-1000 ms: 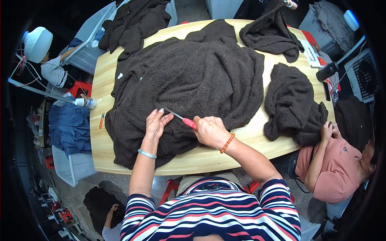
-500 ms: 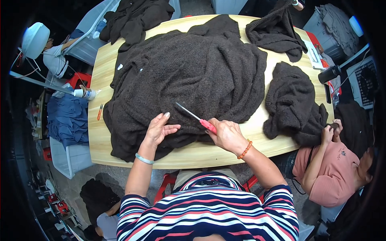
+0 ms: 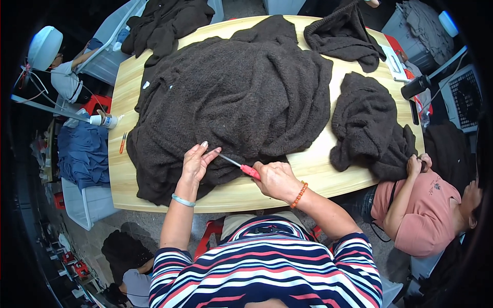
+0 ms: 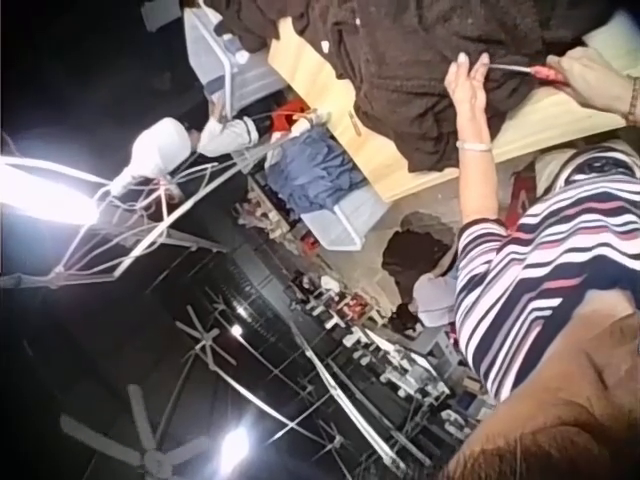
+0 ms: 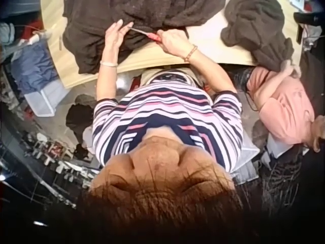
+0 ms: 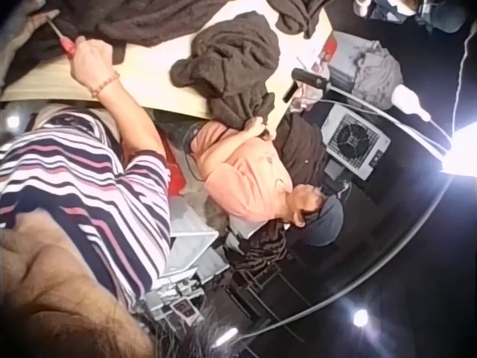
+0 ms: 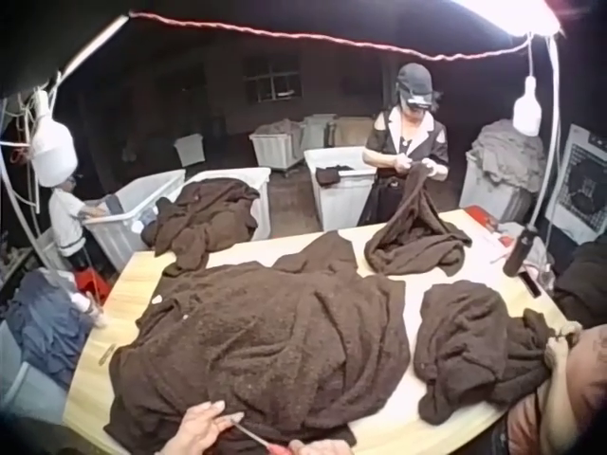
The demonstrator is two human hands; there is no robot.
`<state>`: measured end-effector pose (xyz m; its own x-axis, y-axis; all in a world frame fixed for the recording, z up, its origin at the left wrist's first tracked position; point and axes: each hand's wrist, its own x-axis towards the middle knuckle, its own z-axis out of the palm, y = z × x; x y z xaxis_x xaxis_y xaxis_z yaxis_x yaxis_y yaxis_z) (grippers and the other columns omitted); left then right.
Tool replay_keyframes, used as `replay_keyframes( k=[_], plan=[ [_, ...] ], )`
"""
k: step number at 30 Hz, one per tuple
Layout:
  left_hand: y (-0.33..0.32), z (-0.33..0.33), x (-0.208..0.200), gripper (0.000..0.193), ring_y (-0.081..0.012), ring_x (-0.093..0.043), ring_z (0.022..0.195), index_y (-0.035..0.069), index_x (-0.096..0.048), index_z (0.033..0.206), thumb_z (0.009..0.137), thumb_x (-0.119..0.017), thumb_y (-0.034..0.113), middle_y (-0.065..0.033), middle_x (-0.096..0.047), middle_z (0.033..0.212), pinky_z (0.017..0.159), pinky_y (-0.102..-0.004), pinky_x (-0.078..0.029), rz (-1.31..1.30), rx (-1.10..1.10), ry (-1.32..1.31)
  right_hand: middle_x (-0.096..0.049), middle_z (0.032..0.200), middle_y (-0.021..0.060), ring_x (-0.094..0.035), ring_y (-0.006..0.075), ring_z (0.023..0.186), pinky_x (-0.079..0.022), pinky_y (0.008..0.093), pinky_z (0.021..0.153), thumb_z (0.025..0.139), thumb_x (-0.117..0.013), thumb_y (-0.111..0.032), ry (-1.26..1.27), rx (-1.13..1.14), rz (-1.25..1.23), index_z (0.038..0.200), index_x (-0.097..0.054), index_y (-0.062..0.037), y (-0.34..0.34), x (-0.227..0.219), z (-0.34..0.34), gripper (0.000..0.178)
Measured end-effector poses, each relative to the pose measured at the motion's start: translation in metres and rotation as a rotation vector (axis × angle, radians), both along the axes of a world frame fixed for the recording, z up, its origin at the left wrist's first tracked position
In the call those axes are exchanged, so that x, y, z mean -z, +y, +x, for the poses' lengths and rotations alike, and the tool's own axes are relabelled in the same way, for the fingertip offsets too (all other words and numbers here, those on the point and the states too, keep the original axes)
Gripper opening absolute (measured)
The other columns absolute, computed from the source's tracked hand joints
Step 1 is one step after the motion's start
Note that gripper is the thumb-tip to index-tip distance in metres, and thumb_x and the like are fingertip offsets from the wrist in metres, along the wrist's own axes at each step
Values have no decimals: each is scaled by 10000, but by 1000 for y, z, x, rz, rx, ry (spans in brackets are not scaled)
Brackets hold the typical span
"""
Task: Trimming loose threads from sweaters using scissors.
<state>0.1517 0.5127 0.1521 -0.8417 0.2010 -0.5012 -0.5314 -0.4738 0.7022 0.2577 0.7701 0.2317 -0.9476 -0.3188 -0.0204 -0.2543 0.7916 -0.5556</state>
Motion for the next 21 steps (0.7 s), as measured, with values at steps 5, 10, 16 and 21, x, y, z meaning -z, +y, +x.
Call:
replay_keyframes(
  k=[5,10,16,21],
  plan=[
    [-2,8,-6,116,-355,-710,853,43,-538,1019,976,-585,140,-130,-663,956,729,-383,-632,-79,13,-34,-648,656,195,-680,355,659,-523,462,590,859,-621,-192,-69,-1,1,863,-599,-11,5,1,7,183],
    [1,22,7,85,-330,-722,810,83,-507,973,967,-587,110,-112,-657,946,660,-350,-630,-195,123,-25,-652,669,186,-679,357,672,-520,473,609,852,-617,-171,-82,70,-7,875,-605,-15,8,-2,12,158],
    [46,21,-9,110,-412,-655,1016,9,-478,902,946,-578,22,-153,-577,986,863,-426,-588,-260,119,64,-687,745,138,-699,306,739,-518,439,600,703,-643,-107,-106,119,49,815,-655,-58,19,16,33,123],
    [-45,-6,70,453,-357,-557,1202,-74,-396,1367,983,-534,124,-228,-486,1338,989,-378,-531,-304,183,89,-688,659,118,-693,287,661,-527,400,556,630,-664,-155,-30,79,78,625,-695,-101,-13,24,32,63]
  ],
)
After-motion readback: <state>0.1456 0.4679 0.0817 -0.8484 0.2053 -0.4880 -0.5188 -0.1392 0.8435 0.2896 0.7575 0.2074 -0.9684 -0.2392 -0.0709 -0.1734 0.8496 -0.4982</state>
